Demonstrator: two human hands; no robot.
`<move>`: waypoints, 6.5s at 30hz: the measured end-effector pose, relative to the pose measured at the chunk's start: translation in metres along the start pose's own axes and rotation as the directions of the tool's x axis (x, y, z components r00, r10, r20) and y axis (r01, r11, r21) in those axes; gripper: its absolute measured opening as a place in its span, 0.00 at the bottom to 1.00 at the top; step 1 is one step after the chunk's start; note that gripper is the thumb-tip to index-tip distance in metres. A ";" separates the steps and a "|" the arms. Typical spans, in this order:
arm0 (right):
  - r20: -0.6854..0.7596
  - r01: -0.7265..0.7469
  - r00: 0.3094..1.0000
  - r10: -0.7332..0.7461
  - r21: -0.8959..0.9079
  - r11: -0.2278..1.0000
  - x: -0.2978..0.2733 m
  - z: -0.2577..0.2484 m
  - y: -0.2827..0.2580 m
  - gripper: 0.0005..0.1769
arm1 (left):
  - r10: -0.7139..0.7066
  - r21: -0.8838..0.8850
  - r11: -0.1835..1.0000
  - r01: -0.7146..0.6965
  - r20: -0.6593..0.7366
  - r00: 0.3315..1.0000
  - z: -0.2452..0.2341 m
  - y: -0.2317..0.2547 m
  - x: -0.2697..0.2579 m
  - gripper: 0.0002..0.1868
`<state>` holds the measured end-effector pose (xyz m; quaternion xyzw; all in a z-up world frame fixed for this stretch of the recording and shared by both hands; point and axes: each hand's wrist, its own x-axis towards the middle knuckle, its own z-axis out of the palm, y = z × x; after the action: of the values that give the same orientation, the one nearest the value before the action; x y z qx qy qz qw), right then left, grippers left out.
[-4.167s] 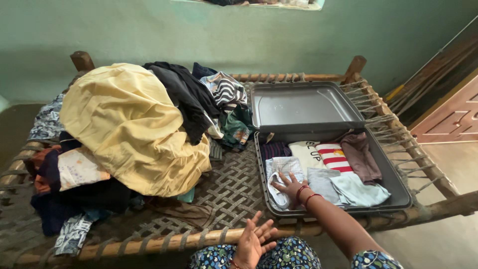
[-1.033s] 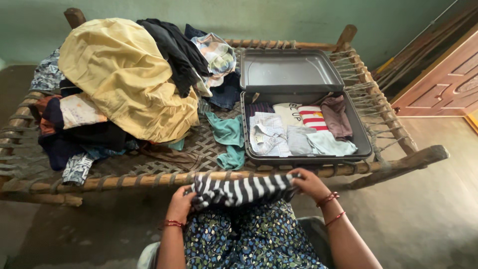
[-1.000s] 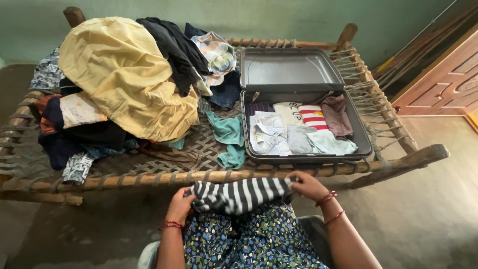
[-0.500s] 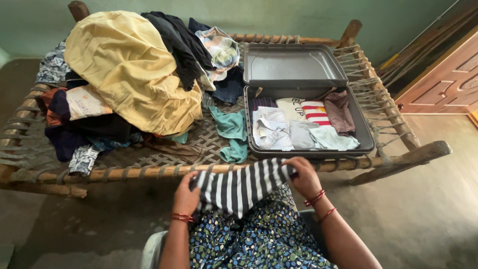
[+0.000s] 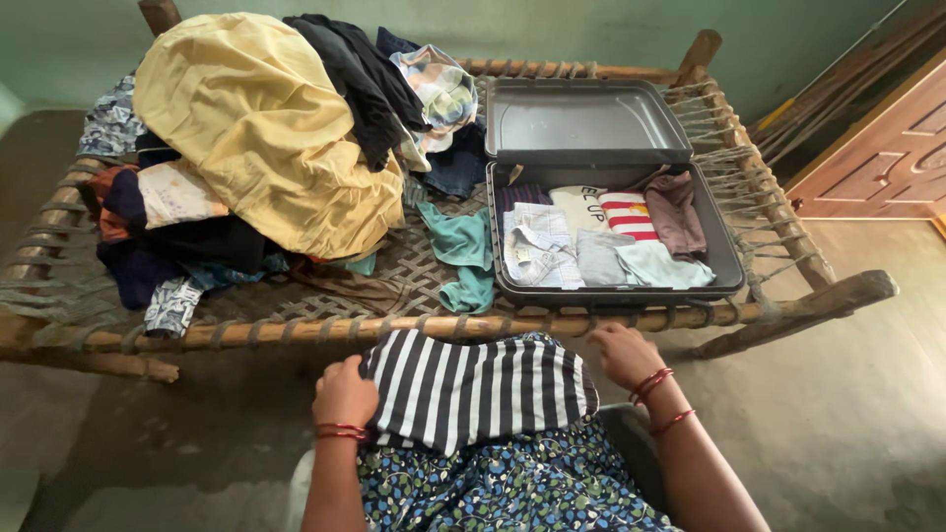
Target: The person folds several pieces of clothing by hand, including a white shirt and a green top, and places them into an open suitcase on a woven bed.
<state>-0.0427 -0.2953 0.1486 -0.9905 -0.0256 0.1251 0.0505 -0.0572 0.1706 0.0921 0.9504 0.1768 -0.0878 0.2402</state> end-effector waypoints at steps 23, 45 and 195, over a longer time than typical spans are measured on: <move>-0.416 0.208 0.907 -0.066 0.307 0.929 0.020 0.048 -0.034 0.11 | 0.085 0.289 0.946 -0.146 0.215 0.973 0.037 0.080 -0.036 0.44; -0.422 0.013 0.897 0.135 0.330 0.944 0.034 0.090 -0.047 0.11 | -0.005 -0.079 0.997 -0.013 -0.217 0.976 0.097 0.020 0.081 0.26; 0.238 -0.136 0.945 -0.225 0.910 0.392 0.010 -0.045 -0.200 0.20 | 0.361 -0.869 -0.404 0.284 0.134 0.923 0.096 -0.012 0.045 0.48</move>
<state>-0.0296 -0.1004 0.2110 -0.7612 0.0129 0.2772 0.5861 -0.0278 0.1471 -0.0083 0.2741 0.0819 -0.0708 0.9556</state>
